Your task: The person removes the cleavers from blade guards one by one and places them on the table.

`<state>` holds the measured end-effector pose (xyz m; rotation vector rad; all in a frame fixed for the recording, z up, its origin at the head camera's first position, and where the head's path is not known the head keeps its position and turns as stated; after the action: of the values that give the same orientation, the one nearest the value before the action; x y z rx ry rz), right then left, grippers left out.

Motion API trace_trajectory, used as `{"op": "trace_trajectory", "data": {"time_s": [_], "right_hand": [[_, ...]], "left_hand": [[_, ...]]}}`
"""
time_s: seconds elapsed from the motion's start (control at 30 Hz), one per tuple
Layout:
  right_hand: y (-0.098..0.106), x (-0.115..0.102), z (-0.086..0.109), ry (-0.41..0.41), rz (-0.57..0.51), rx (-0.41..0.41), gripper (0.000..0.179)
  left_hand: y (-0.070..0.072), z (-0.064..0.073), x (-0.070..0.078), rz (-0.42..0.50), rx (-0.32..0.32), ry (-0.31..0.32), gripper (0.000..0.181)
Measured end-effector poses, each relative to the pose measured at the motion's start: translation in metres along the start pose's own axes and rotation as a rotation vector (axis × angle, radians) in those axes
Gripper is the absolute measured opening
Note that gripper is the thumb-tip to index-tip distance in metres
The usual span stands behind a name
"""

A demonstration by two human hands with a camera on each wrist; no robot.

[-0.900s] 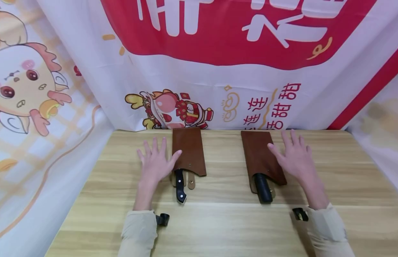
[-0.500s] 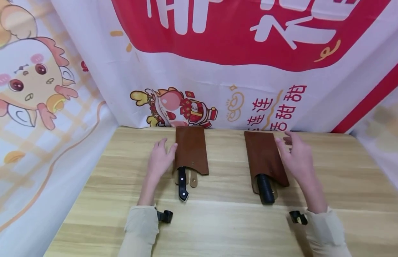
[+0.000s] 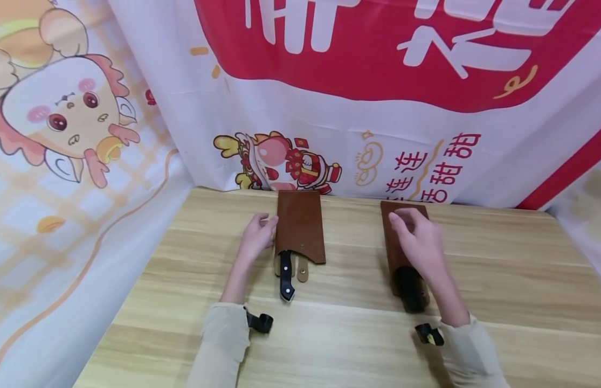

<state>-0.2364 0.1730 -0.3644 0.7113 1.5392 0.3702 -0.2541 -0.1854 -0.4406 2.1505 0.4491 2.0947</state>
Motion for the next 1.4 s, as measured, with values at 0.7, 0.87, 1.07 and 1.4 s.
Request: {"op": "trace_trajectory", "data": {"time_s": [0.7, 0.87, 1.07, 1.4], "right_hand": [[-0.067, -0.026, 0.013, -0.236, -0.392, -0.386, 0.04], [-0.081, -0.027, 0.017, -0.282, -0.422, -0.422, 0.039], [-0.093, -0.035, 0.021, -0.274, -0.461, -0.474, 0.04], [-0.122, -0.046, 0.034, -0.298, -0.437, -0.654, 0.045]], "left_hand": [[-0.005, 0.001, -0.011, 0.154, -0.018, 0.11, 0.057], [-0.006, 0.003, -0.013, 0.16, -0.022, 0.121, 0.056], [-0.006, 0.003, -0.012, 0.177, -0.034, 0.12, 0.056], [0.0, 0.003, -0.011, 0.234, -0.035, 0.126, 0.054]]}}
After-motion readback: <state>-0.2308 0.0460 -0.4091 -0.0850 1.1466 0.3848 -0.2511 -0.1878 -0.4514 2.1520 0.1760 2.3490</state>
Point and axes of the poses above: each hand's wrist, its own z-axis away from the middle knuckle, its own y-axis out of the back of the hand, x = y × z, the point moved 6 cm from there along -z, towards the middle knuckle, and after that the axes turned 15 degrees about -y, right-handed, at the moved point
